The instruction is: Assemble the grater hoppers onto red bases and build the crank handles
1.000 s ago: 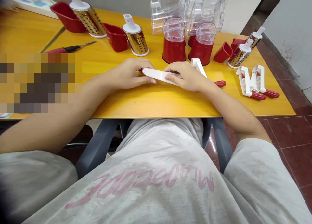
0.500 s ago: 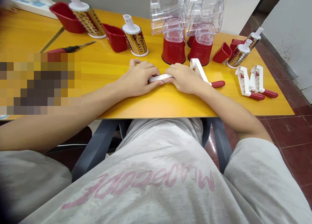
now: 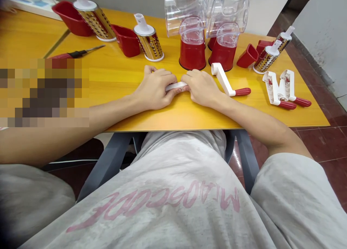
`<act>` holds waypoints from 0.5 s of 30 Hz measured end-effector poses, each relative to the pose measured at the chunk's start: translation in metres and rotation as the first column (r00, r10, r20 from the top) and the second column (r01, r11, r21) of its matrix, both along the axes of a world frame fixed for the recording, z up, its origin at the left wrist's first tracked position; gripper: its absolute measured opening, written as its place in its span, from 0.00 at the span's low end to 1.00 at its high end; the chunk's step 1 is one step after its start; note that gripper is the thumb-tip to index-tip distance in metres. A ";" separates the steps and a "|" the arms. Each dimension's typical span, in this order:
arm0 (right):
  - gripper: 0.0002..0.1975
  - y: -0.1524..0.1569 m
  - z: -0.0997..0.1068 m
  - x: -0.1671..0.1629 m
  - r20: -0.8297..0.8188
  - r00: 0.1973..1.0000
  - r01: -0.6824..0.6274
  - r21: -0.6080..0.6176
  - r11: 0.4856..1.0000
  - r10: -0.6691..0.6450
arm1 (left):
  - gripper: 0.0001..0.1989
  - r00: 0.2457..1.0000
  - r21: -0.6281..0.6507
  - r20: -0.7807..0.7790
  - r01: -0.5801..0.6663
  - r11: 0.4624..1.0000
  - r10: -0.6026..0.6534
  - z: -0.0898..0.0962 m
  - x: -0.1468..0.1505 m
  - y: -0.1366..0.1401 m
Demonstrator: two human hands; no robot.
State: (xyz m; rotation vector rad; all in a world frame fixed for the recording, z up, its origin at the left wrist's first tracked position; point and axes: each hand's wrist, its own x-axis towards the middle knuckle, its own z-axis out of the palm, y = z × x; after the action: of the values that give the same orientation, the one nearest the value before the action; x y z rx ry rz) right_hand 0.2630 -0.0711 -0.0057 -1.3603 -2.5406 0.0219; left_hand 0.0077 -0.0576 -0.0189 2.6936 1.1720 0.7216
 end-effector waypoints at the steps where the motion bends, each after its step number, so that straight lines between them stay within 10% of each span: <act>1: 0.19 0.001 0.001 0.001 0.000 1.000 0.007 -0.003 1.000 -0.007 | 0.15 1.000 -0.003 0.006 -0.001 1.000 0.001 0.000 -0.001 0.002; 15: 0.19 -0.008 0.019 0.007 0.078 0.995 -0.054 -0.042 0.998 0.057 | 0.25 0.989 -0.014 -0.015 0.147 0.989 -0.147 0.003 -0.010 0.017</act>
State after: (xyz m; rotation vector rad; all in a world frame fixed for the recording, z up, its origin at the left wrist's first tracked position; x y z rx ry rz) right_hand 0.2703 -0.0793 0.0135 -1.3294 -2.6564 0.0303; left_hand -0.0024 -0.0402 -0.0158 2.7444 0.9641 0.6699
